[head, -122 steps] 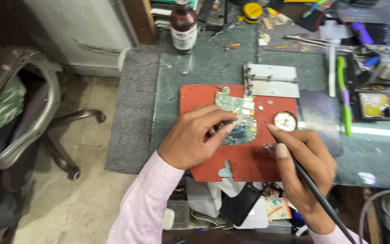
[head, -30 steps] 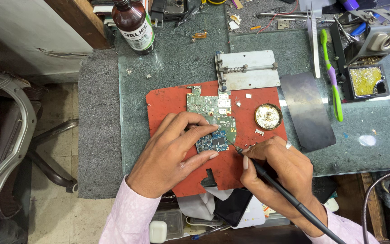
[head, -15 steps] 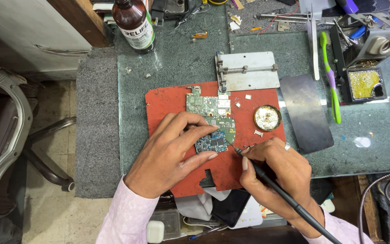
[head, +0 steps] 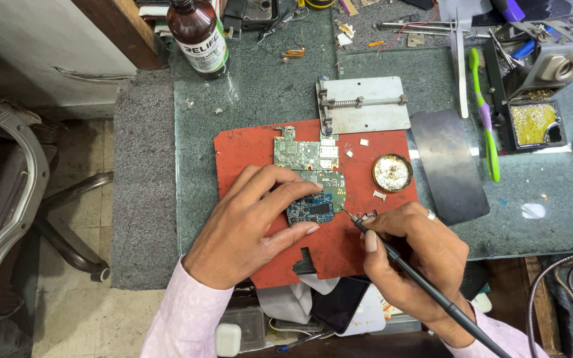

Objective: The person uses a soldering iron to apply solder to several small circuit boards on a red mat. They repeatedly dip the iron into a tin of solder, then touch it to different pads and components on the boards, occasionally rotating the boards to access different sides.

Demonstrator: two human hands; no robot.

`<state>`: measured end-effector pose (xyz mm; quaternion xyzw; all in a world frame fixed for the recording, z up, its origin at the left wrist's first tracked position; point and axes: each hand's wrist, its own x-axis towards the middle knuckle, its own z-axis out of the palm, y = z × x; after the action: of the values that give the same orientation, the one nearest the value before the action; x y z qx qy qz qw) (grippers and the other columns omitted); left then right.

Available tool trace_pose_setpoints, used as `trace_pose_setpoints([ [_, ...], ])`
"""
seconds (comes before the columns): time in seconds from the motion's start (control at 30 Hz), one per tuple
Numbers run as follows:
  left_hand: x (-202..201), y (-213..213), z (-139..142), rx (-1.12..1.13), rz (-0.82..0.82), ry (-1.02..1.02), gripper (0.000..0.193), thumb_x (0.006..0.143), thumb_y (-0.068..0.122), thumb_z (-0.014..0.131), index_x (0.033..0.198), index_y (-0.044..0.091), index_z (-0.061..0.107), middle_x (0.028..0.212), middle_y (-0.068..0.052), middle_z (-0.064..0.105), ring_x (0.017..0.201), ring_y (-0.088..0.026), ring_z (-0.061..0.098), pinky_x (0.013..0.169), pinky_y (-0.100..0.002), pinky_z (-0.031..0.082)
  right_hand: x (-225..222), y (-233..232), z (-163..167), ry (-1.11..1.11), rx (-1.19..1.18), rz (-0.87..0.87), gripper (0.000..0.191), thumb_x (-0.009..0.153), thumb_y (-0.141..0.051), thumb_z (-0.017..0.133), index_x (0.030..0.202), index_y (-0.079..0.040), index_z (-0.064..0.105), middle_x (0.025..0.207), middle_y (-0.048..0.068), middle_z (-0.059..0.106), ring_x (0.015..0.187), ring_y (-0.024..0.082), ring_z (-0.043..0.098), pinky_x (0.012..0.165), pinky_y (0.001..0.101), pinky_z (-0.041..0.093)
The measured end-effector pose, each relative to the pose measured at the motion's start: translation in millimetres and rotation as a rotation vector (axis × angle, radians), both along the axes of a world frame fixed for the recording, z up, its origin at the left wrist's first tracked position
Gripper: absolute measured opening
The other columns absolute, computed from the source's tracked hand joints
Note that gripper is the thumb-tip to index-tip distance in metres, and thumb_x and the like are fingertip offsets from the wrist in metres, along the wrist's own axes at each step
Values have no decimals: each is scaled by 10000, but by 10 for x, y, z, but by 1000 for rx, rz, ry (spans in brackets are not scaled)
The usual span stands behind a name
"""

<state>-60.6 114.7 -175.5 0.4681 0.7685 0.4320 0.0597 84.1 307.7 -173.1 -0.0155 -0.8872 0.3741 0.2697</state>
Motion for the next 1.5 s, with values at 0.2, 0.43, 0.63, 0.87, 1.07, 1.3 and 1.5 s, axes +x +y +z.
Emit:
trace_pose_setpoints([
  [0.2, 15, -5, 2, 26, 4, -50, 456, 803, 174, 845, 1224, 110, 682, 1050, -46, 654, 1009, -241, 628, 888, -375, 537, 60, 16, -60, 13, -52, -85, 115, 878, 21, 678, 987, 16, 638, 867, 100, 714, 681, 131, 627, 612, 266, 480],
  [0.43, 64, -107, 56, 160, 65, -290, 254, 891, 26, 765, 1134, 89, 725, 1033, -31, 673, 938, -123, 694, 744, -249, 579, 73, 37, -60, 138, -357, -126, 220, 1071, -64, 602, 1249, 14, 498, 1033, 77, 617, 861, 93, 631, 787, 247, 547],
  [0.63, 149, -45, 32, 478, 110, -659, 171, 976, -2, 664, 1147, -1, 663, 1128, -37, 565, 942, -99, 683, 813, -225, 621, -72, 143, 152, -34, -157, -269, 130, 1059, -47, 627, 1168, -10, 687, 970, 88, 738, 806, 134, 648, 722, 265, 505],
  [0.87, 244, 30, 67, 266, 181, -435, 233, 935, 47, 722, 1167, 35, 703, 1018, -58, 672, 820, -90, 670, 672, -250, 562, -418, 128, 334, -15, 324, -116, 176, 923, -29, 739, 1093, -69, 714, 1005, 103, 750, 894, 305, 673, 780, 396, 516],
  [1.07, 294, 33, 134, 146, 148, -574, 440, 876, 95, 692, 1307, 109, 607, 999, -60, 720, 761, -123, 739, 646, -277, 593, -596, 53, 298, -31, 395, -54, 190, 914, -11, 716, 1097, -55, 690, 1027, 96, 758, 900, 334, 656, 790, 425, 502],
  [1.3, 302, 1, 123, 145, 82, -403, 312, 904, 91, 700, 1212, 69, 654, 1065, -111, 716, 830, -179, 760, 671, -293, 623, -593, 88, 270, -46, 348, -21, 184, 904, -10, 724, 1079, -51, 685, 980, 95, 743, 901, 319, 666, 799, 407, 505],
  [1.5, 305, 21, 95, 130, 122, -505, 337, 883, 98, 718, 1213, 71, 660, 1001, -102, 724, 726, -124, 758, 601, -273, 606, -542, 48, 244, 7, 355, 7, 224, 880, 20, 731, 1089, -44, 685, 1028, 100, 743, 942, 330, 667, 823, 403, 516],
])
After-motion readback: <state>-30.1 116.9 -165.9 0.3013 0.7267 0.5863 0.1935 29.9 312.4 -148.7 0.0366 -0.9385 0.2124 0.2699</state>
